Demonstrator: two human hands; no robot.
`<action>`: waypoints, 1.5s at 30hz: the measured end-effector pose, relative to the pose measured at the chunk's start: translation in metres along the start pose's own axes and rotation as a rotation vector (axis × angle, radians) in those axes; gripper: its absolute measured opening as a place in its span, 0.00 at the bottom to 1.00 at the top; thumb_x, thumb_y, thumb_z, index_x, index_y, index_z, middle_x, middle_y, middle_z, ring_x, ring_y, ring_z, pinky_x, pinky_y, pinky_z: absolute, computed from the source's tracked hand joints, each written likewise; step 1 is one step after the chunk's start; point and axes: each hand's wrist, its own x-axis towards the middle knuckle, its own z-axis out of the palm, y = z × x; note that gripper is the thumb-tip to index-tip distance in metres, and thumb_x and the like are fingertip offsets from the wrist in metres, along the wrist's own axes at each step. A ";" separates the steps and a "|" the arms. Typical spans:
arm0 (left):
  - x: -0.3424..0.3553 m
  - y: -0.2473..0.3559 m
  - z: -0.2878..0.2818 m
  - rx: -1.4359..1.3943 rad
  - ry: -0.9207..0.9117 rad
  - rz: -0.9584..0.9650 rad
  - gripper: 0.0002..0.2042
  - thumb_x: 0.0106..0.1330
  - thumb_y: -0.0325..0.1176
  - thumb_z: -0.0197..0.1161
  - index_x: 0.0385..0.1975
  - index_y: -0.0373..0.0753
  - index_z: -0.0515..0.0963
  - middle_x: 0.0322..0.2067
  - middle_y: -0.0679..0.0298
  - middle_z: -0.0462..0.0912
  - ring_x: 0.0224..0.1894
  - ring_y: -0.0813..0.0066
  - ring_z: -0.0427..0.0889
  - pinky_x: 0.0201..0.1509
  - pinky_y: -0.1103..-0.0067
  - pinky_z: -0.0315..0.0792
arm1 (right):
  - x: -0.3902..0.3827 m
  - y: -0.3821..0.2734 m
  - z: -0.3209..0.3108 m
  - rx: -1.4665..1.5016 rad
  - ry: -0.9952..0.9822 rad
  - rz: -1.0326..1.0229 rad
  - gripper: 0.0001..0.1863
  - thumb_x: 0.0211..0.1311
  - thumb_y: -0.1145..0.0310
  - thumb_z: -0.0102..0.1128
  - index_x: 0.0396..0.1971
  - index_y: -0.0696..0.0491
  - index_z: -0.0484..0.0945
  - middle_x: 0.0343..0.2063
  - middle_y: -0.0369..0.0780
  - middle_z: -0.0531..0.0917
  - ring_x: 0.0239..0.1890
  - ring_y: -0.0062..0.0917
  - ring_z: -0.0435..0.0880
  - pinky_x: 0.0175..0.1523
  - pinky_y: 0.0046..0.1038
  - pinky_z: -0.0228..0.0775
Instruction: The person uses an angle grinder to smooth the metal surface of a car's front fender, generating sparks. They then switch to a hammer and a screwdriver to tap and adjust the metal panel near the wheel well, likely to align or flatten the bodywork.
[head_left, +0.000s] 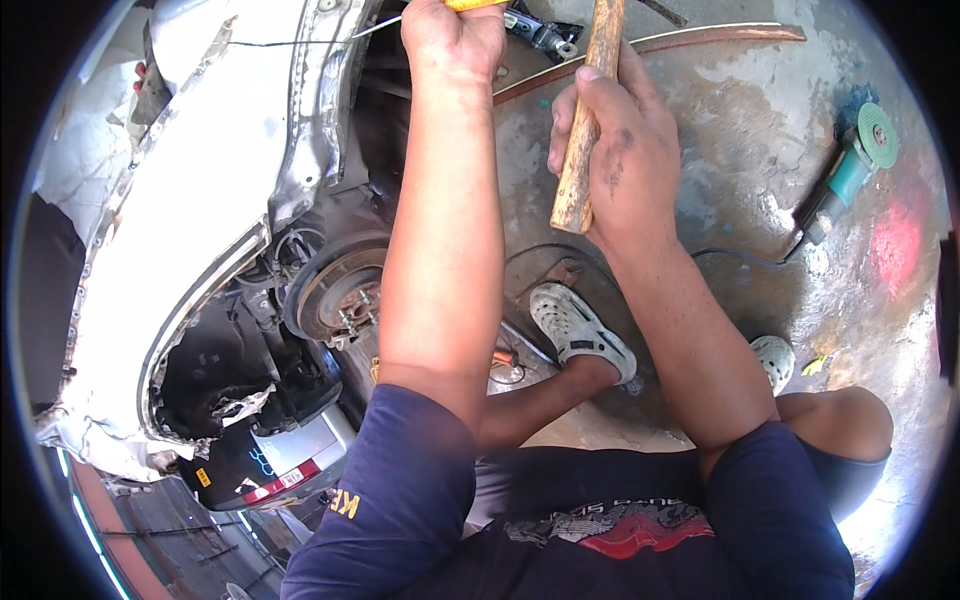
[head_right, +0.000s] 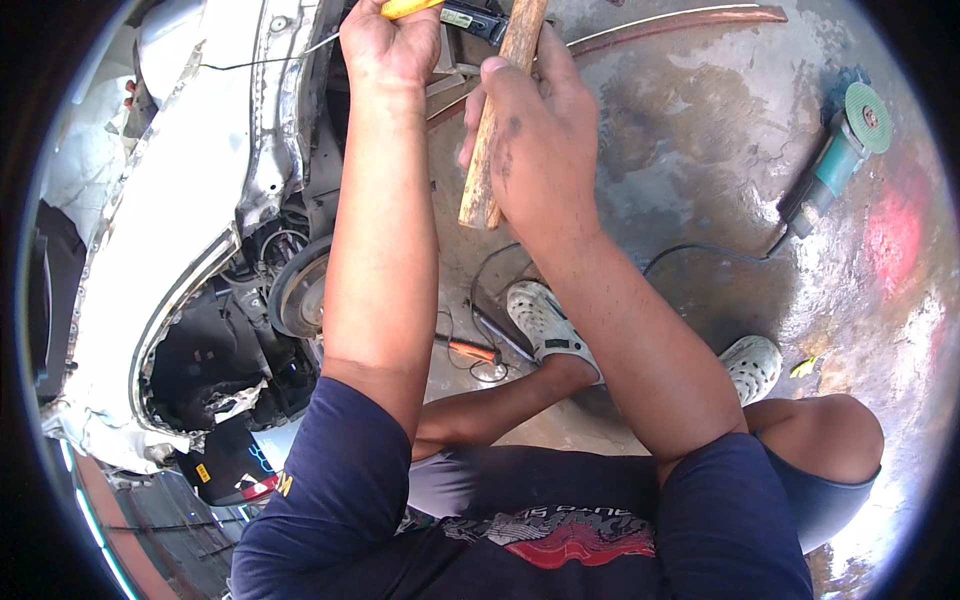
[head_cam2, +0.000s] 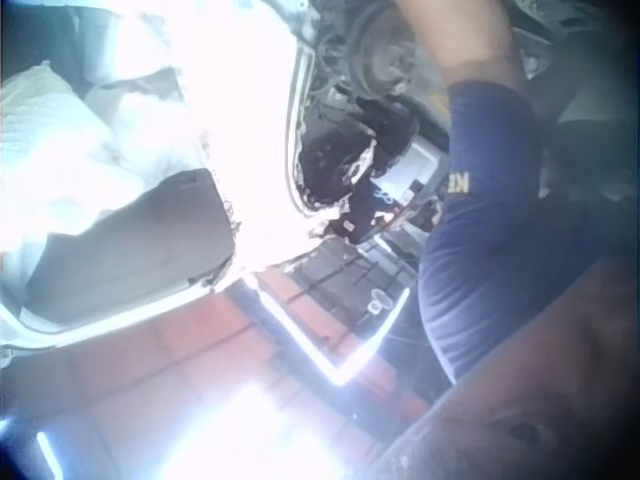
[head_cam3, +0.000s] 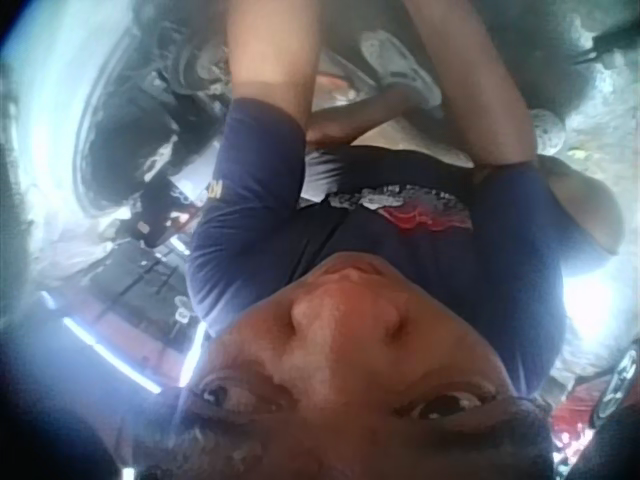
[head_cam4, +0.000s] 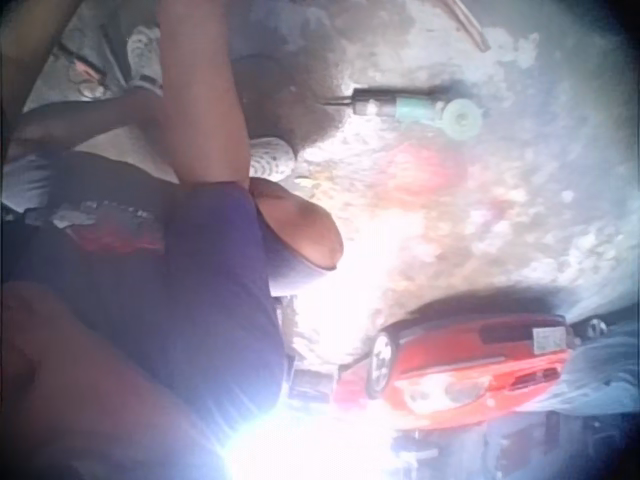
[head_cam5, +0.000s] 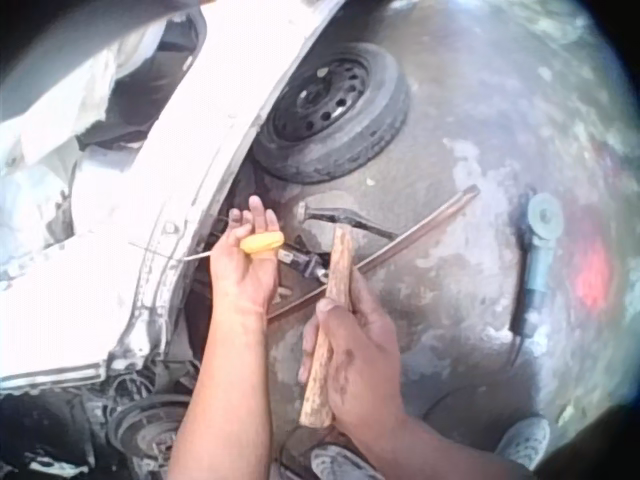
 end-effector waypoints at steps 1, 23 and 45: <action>0.001 -0.003 0.004 0.004 0.025 0.000 0.15 0.59 0.09 0.52 0.39 0.36 0.77 0.42 0.60 0.82 0.62 0.59 0.84 0.74 0.58 0.74 | 0.002 0.001 0.000 -0.015 0.018 -0.006 0.12 0.78 0.66 0.51 0.51 0.57 0.74 0.24 0.37 0.78 0.18 0.20 0.76 0.24 0.22 0.72; 0.010 -0.002 0.006 0.047 0.099 0.022 0.14 0.62 0.11 0.48 0.41 0.37 0.74 0.44 0.62 0.79 0.62 0.60 0.83 0.70 0.56 0.76 | 0.022 0.003 -0.017 -0.258 -0.006 0.048 0.10 0.78 0.63 0.56 0.46 0.53 0.77 0.24 0.32 0.76 0.20 0.16 0.73 0.24 0.20 0.68; 0.035 0.000 -0.004 0.102 0.150 0.140 0.11 0.67 0.15 0.50 0.44 0.38 0.73 0.41 0.60 0.79 0.65 0.58 0.80 0.69 0.50 0.73 | 0.131 -0.023 -0.072 -0.192 -0.267 0.227 0.10 0.77 0.63 0.54 0.42 0.54 0.77 0.22 0.35 0.78 0.18 0.21 0.77 0.20 0.24 0.70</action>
